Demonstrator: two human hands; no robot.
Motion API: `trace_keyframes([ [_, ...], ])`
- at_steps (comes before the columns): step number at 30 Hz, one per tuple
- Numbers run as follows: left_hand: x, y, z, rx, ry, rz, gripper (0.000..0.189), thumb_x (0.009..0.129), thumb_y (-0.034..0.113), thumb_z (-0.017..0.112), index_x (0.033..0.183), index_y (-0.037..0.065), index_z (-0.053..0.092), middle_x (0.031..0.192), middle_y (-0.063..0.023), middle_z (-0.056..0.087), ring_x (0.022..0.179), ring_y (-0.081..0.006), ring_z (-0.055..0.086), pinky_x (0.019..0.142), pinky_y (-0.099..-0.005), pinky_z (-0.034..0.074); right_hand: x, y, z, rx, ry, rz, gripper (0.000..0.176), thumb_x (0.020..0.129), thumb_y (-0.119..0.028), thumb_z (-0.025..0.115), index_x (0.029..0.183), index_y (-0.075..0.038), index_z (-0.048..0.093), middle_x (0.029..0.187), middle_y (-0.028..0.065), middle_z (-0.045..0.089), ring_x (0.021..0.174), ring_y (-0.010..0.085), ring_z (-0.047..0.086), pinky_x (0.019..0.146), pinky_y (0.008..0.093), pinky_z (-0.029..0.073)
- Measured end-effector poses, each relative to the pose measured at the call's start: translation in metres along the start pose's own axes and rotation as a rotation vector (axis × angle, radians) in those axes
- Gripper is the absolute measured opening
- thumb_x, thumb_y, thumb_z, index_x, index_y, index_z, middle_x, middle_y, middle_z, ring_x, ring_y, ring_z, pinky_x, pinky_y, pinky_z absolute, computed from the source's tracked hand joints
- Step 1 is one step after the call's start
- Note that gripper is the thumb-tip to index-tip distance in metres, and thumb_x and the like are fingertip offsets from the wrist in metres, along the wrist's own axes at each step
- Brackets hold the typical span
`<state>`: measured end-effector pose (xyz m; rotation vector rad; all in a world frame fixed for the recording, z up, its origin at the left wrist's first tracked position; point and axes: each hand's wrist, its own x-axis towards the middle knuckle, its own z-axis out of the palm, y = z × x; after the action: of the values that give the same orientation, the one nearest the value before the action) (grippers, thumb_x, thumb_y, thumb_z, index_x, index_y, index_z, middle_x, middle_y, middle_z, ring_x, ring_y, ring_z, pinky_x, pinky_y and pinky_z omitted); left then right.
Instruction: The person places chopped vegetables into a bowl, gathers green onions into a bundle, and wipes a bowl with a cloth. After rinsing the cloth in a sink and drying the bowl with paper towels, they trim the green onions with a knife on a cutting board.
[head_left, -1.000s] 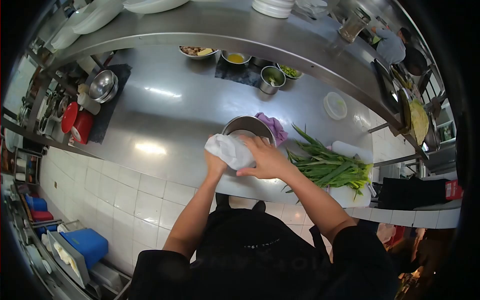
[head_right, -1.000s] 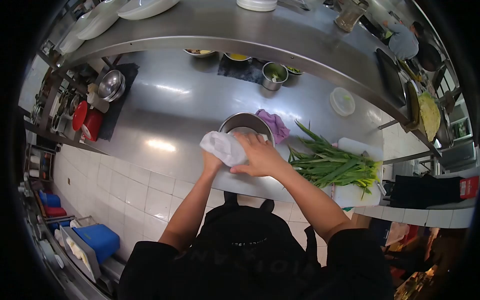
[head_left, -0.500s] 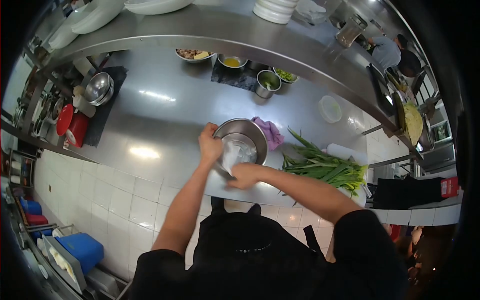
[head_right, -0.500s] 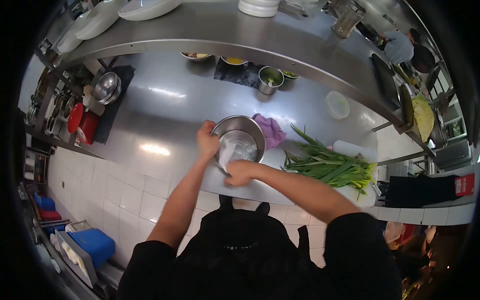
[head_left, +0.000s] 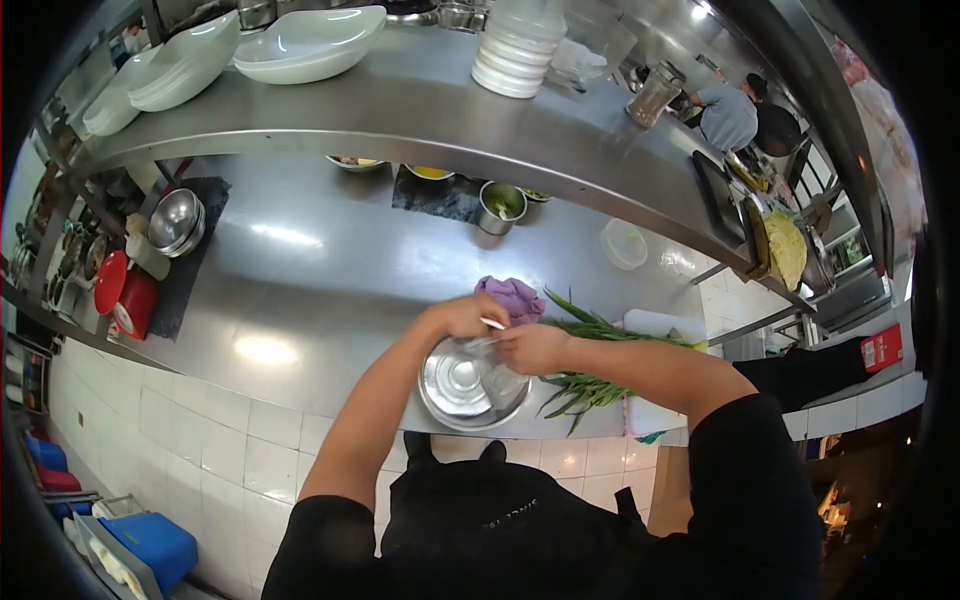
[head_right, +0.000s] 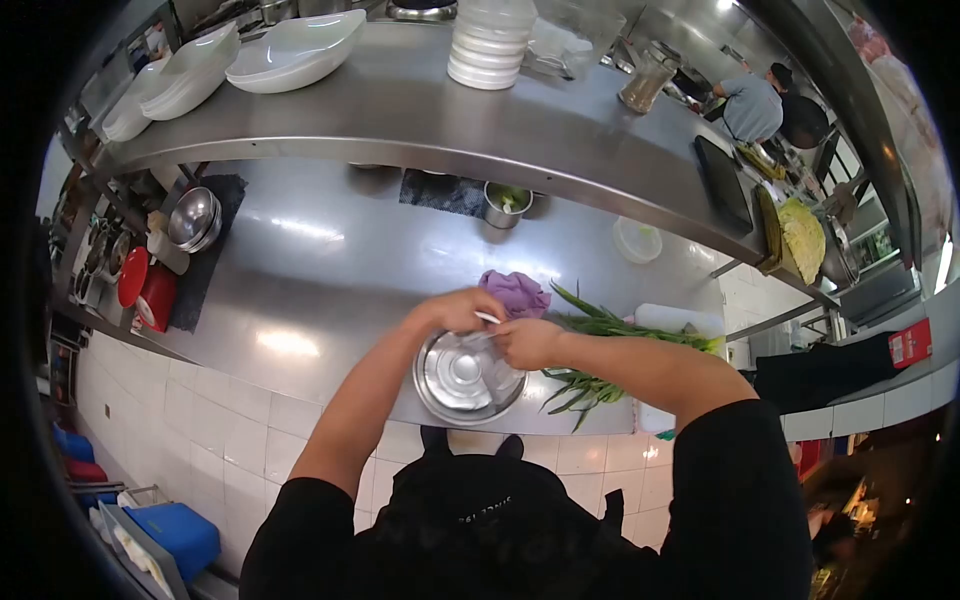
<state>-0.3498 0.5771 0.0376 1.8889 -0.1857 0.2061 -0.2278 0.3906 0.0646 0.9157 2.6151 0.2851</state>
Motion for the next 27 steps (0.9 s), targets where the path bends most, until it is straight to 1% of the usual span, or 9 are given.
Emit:
trace_keyframes([
  [3, 0.006, 0.014, -0.01, 0.252, -0.43, -0.154, 0.031, 0.076, 0.001, 0.063, 0.106, 0.005, 0.069, 0.098, -0.0164, 0.071, 0.089, -0.0274, 0.066, 0.08, -0.0339, 0.05, 0.015, -0.014, 0.01, -0.127, -0.068, 0.134, 0.014, 0.072, -0.017, 0.06, 0.067, -0.013, 0.072, 0.084, 0.0022, 0.07, 0.093, 0.0174, 0.062, 0.108, 0.0331, 0.033],
  [5, -0.03, 0.011, -0.033, 0.51, 0.312, -0.377, 0.039, 0.075, 0.006, 0.065, 0.114, 0.006, 0.066, 0.111, -0.018, 0.068, 0.099, -0.0304, 0.066, 0.084, -0.0352, 0.05, 0.027, -0.015, 0.006, 0.235, -0.189, 0.304, 0.015, 0.074, -0.017, 0.061, 0.076, -0.007, 0.072, 0.089, 0.0092, 0.071, 0.092, 0.0247, 0.065, 0.101, 0.0365, 0.041],
  [10, -0.048, -0.006, 0.005, 0.074, 0.929, -0.463, 0.047, 0.071, -0.003, 0.056, 0.117, -0.001, 0.063, 0.111, -0.0186, 0.068, 0.102, -0.0292, 0.066, 0.09, -0.0337, 0.05, 0.133, -0.02, -0.009, 1.218, 0.026, 0.925, 0.027, 0.076, -0.012, 0.053, 0.089, 0.01, 0.062, 0.091, 0.0318, 0.064, 0.087, 0.044, 0.064, 0.079, 0.0503, 0.051],
  [12, -0.05, -0.027, -0.01, -0.072, 0.812, -0.452, 0.048, 0.07, -0.006, 0.054, 0.117, -0.001, 0.063, 0.108, -0.0166, 0.069, 0.098, -0.0259, 0.067, 0.089, -0.0326, 0.05, 0.143, -0.031, -0.001, 1.192, 0.14, 0.992, 0.028, 0.075, -0.011, 0.052, 0.091, 0.008, 0.063, 0.09, 0.0321, 0.063, 0.086, 0.0442, 0.064, 0.08, 0.0496, 0.051],
  [16, -0.054, -0.024, -0.029, -0.157, 0.536, -0.402, 0.046, 0.068, -0.01, 0.055, 0.111, 0.0, 0.068, 0.098, -0.0114, 0.072, 0.09, -0.0167, 0.066, 0.082, -0.0278, 0.051, 0.047, -0.002, -0.053, 0.63, -0.557, 0.208, 0.024, 0.078, -0.016, 0.059, 0.097, -0.004, 0.07, 0.101, 0.0099, 0.07, 0.103, 0.0267, 0.064, 0.102, 0.0439, 0.041],
  [18, -0.038, 0.008, -0.027, -0.053, 0.264, -0.454, 0.038, 0.074, -0.004, 0.063, 0.112, 0.002, 0.07, 0.101, -0.0084, 0.072, 0.088, -0.0141, 0.065, 0.082, -0.0274, 0.051, 0.006, 0.021, 0.043, -0.121, -0.269, 0.142, 0.024, 0.085, -0.022, 0.056, 0.1, -0.01, 0.07, 0.11, 0.003, 0.067, 0.118, 0.018, 0.055, 0.113, 0.0398, 0.028],
  [22, -0.01, 0.0, -0.011, -0.039, 0.078, -0.475, 0.042, 0.071, -0.006, 0.063, 0.112, 0.003, 0.07, 0.1, -0.0108, 0.073, 0.088, -0.0155, 0.066, 0.083, -0.0281, 0.051, 0.006, 0.034, 0.03, -0.327, 0.158, 0.157, 0.03, 0.086, -0.019, 0.051, 0.109, -0.01, 0.067, 0.129, 0.0066, 0.059, 0.126, 0.0169, 0.047, 0.117, 0.0384, 0.02],
  [25, -0.023, 0.015, -0.014, -0.028, 0.287, -0.533, 0.045, 0.07, -0.008, 0.059, 0.112, 0.002, 0.07, 0.103, -0.0134, 0.073, 0.092, -0.0184, 0.068, 0.085, -0.0283, 0.051, 0.007, -0.015, -0.018, -0.103, -0.04, 0.48, 0.034, 0.087, -0.023, 0.054, 0.112, -0.004, 0.065, 0.128, 0.0133, 0.059, 0.122, 0.0235, 0.052, 0.113, 0.0395, 0.028],
  [27, -0.034, -0.015, 0.0, -0.029, 0.337, -0.519, 0.048, 0.069, -0.009, 0.054, 0.114, 0.002, 0.069, 0.104, -0.0153, 0.072, 0.095, -0.0206, 0.068, 0.088, -0.0282, 0.05, 0.022, -0.007, -0.101, 1.058, -0.718, 0.504, 0.039, 0.088, -0.024, 0.057, 0.114, 0.005, 0.06, 0.122, 0.0201, 0.06, 0.117, 0.0293, 0.056, 0.1, 0.0384, 0.043],
])
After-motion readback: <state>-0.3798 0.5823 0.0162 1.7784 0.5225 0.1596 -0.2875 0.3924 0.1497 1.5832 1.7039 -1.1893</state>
